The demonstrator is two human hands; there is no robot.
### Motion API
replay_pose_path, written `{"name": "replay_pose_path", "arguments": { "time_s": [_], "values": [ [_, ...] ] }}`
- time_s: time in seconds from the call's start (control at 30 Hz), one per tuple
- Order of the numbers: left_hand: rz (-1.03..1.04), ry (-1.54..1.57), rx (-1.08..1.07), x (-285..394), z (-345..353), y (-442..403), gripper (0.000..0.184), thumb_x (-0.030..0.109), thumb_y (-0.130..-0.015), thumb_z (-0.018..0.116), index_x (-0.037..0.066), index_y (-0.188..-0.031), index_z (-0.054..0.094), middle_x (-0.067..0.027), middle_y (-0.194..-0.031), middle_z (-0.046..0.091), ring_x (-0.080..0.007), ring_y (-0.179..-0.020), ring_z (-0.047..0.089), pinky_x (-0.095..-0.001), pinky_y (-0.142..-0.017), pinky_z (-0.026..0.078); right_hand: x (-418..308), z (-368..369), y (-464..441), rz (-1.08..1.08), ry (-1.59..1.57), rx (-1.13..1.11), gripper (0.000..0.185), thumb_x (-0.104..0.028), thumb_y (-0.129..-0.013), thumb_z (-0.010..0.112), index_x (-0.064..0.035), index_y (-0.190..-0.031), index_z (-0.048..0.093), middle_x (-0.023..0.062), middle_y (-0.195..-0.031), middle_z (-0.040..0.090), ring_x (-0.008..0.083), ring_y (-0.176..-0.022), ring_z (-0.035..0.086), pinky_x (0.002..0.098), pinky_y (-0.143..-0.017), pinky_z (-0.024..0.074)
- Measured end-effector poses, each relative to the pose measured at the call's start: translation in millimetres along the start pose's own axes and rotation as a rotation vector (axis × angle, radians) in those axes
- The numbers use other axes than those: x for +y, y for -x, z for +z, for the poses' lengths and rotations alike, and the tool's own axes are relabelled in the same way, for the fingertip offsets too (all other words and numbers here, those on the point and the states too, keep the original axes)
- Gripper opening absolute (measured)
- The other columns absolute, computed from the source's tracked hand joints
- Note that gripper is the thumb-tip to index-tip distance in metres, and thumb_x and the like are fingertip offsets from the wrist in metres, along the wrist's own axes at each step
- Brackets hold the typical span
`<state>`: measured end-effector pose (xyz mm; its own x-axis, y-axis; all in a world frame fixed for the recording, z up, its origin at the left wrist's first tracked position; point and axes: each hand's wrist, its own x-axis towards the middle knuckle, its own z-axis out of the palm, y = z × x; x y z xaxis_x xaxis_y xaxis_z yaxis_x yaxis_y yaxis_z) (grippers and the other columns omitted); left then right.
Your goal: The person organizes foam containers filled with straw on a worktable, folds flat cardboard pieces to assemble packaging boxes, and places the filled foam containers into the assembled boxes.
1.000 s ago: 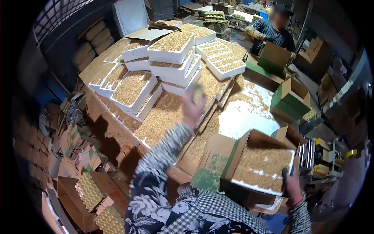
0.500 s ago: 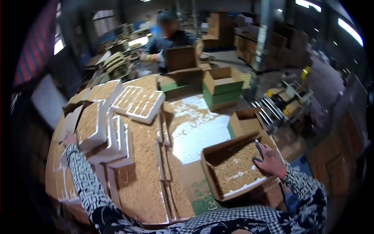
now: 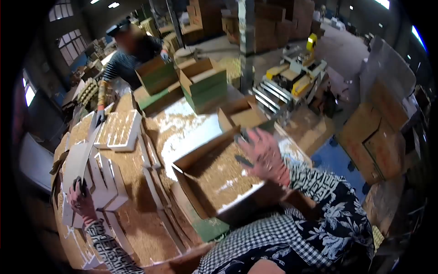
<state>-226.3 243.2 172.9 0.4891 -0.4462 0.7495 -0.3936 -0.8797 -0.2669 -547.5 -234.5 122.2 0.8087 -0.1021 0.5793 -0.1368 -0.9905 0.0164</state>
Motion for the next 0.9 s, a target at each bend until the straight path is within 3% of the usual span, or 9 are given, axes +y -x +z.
{"name": "replay_pose_path", "arguments": {
  "time_s": [0.07, 0.1, 0.17, 0.27, 0.37, 0.53, 0.63, 0.73, 0.9],
  "values": [
    [0.143, 0.338, 0.031, 37, 3, 17, 0.033, 0.007, -0.080, 0.063, 0.006, -0.113, 0.059, -0.0171, -0.111, 0.061, -0.0356, -0.101, 0.058, -0.0427, -0.087, 0.047, 31, -11, -1, 0.156, -0.219, 0.127, 0.050, -0.035, -0.075, 0.067, -0.0054, -0.115, 0.056, 0.0193, -0.108, 0.057, 0.0336, -0.099, 0.056, 0.0411, -0.085, 0.0467],
    [0.102, 0.427, -0.053, 76, -11, 23, 0.033, 0.005, -0.080, 0.062, 0.004, -0.114, 0.059, -0.0179, -0.114, 0.060, -0.0354, -0.103, 0.058, -0.0430, -0.091, 0.045, 65, 4, 9, 0.053, -0.141, 0.370, 0.046, -0.029, -0.076, 0.068, -0.0049, -0.114, 0.056, 0.0163, -0.101, 0.060, 0.0318, -0.095, 0.059, 0.0363, -0.083, 0.0487],
    [0.173, 0.570, -0.045, 138, -20, 36, 0.035, 0.003, -0.080, 0.060, 0.003, -0.115, 0.058, -0.0186, -0.115, 0.059, -0.0368, -0.105, 0.057, -0.0421, -0.091, 0.045, 122, 3, 31, 0.350, -0.382, 0.304, 0.041, -0.025, -0.077, 0.067, -0.0076, -0.113, 0.058, 0.0153, -0.102, 0.061, 0.0312, -0.094, 0.061, 0.0353, -0.083, 0.0494],
    [0.001, 0.643, -0.117, 211, -40, 52, 0.038, 0.001, -0.079, 0.058, 0.001, -0.117, 0.056, -0.0199, -0.118, 0.058, -0.0368, -0.108, 0.056, -0.0428, -0.093, 0.044, 211, 58, 126, 0.558, -0.149, -0.037, 0.037, -0.027, -0.078, 0.065, -0.0110, -0.111, 0.060, 0.0167, -0.102, 0.064, 0.0308, -0.094, 0.062, 0.0378, -0.082, 0.0494],
    [-0.103, 0.883, -0.120, 273, -52, 54, 0.041, -0.001, -0.076, 0.057, 0.000, -0.117, 0.056, -0.0218, -0.122, 0.054, -0.0381, -0.111, 0.053, -0.0435, -0.097, 0.041, 246, 114, 215, 0.926, -0.427, -0.528, 0.045, -0.030, -0.074, 0.067, -0.0097, -0.114, 0.060, 0.0191, -0.100, 0.064, 0.0319, -0.096, 0.061, 0.0403, -0.083, 0.0485],
    [0.105, 0.598, -0.255, 331, -63, 47, 0.044, -0.004, -0.073, 0.060, 0.004, -0.116, 0.059, -0.0187, -0.122, 0.055, -0.0375, -0.115, 0.049, -0.0443, -0.100, 0.037, 235, 179, 310, 0.816, -0.053, -0.673, 0.070, -0.031, -0.065, 0.073, -0.0074, -0.125, 0.049, 0.0212, -0.111, 0.059, 0.0363, -0.103, 0.058, 0.0420, -0.087, 0.0475],
    [0.026, 0.635, -0.299, 330, -58, 50, 0.037, 0.005, -0.076, 0.060, 0.006, -0.113, 0.061, -0.0188, -0.122, 0.055, -0.0391, -0.114, 0.049, -0.0473, -0.101, 0.036, 237, 220, 353, 0.697, 0.150, -0.364, 0.069, -0.031, -0.065, 0.073, -0.0066, -0.125, 0.048, 0.0202, -0.108, 0.060, 0.0360, -0.101, 0.058, 0.0431, -0.084, 0.0476],
    [-0.007, 0.637, -0.246, 332, -52, 55, 0.041, -0.001, -0.072, 0.060, 0.005, -0.112, 0.061, -0.0187, -0.123, 0.055, -0.0384, -0.116, 0.048, -0.0465, -0.101, 0.037, 246, 221, 341, 0.892, -0.111, -0.635, 0.067, -0.032, -0.066, 0.074, -0.0036, -0.121, 0.051, 0.0189, -0.102, 0.062, 0.0339, -0.096, 0.060, 0.0411, -0.082, 0.0481],
    [-0.002, 0.598, -0.285, 338, -58, 51, 0.039, 0.002, -0.074, 0.060, 0.005, -0.113, 0.061, -0.0198, -0.123, 0.055, -0.0384, -0.116, 0.048, -0.0467, -0.101, 0.037, 258, 209, 326, 1.091, -0.499, -0.460, 0.071, -0.032, -0.062, 0.079, 0.0002, -0.119, 0.051, 0.0202, -0.106, 0.063, 0.0321, -0.097, 0.061, 0.0374, -0.084, 0.0476]
  ]
}}
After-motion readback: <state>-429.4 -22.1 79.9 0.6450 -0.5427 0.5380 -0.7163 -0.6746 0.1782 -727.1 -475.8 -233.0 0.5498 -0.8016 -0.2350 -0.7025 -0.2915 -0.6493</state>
